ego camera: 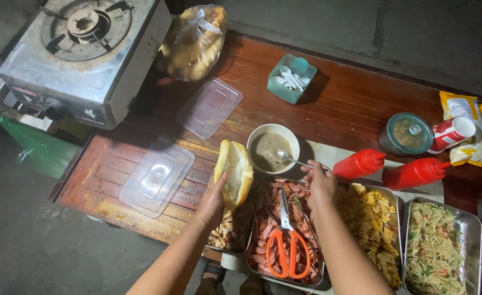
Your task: The person prepares sandwiches by spreading sauce on sliced baguettes and adding various fillings including sliced meats, fried eggs, and shredded vegetables. They use tongs to place ingredients and scissors to cut the bread, then wrap the finished sandwiches in plastic bags.
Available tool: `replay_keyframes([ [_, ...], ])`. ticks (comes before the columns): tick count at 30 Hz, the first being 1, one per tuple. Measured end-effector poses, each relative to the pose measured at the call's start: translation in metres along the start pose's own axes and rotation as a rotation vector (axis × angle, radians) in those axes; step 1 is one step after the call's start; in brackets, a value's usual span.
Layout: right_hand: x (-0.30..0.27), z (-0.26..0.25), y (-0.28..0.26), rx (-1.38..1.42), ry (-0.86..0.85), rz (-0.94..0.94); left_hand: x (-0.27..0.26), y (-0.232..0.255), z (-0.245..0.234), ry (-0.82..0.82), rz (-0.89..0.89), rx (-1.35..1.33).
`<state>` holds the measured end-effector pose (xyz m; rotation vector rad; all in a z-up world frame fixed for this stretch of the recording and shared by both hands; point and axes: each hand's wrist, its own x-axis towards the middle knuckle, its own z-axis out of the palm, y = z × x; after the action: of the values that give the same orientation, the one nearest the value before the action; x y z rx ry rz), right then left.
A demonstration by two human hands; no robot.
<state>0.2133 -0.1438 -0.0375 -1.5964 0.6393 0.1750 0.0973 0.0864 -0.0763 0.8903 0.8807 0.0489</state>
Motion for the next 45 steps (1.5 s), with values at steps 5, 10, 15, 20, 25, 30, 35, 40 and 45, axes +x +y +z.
replay_keyframes([
  [5,0.001,-0.011,-0.017,0.129,0.002,-0.001,-0.104,0.089,0.07,-0.074,0.08,0.449],
  [10,-0.056,-0.011,-0.065,0.078,-0.093,-0.075,-0.056,0.055,0.065,0.021,0.038,0.356],
  [15,-0.093,0.008,-0.068,-0.121,-0.226,-0.241,-0.012,0.015,0.045,-0.148,0.027,0.077],
  [20,-0.076,0.023,-0.051,-0.225,-0.205,-0.517,-0.068,0.053,0.062,-0.254,-0.087,0.152],
  [25,-0.082,0.039,-0.046,-0.343,-0.187,-0.864,-0.041,0.027,0.044,-0.235,-0.088,0.116],
  [30,-0.086,0.042,-0.041,-0.198,-0.143,-0.811,-0.065,0.046,0.054,-0.176,-0.105,0.016],
  [35,-0.061,0.038,-0.052,0.291,0.051,-0.068,-0.038,0.023,0.038,-0.136,-0.113,-0.077],
  [40,-0.011,0.03,0.004,0.143,-0.039,0.045,-0.052,0.03,0.035,-0.148,-0.077,-0.045],
  [45,-0.06,-0.002,-0.006,-0.14,0.013,-0.074,-0.073,0.039,0.031,-0.137,0.009,-0.02],
])
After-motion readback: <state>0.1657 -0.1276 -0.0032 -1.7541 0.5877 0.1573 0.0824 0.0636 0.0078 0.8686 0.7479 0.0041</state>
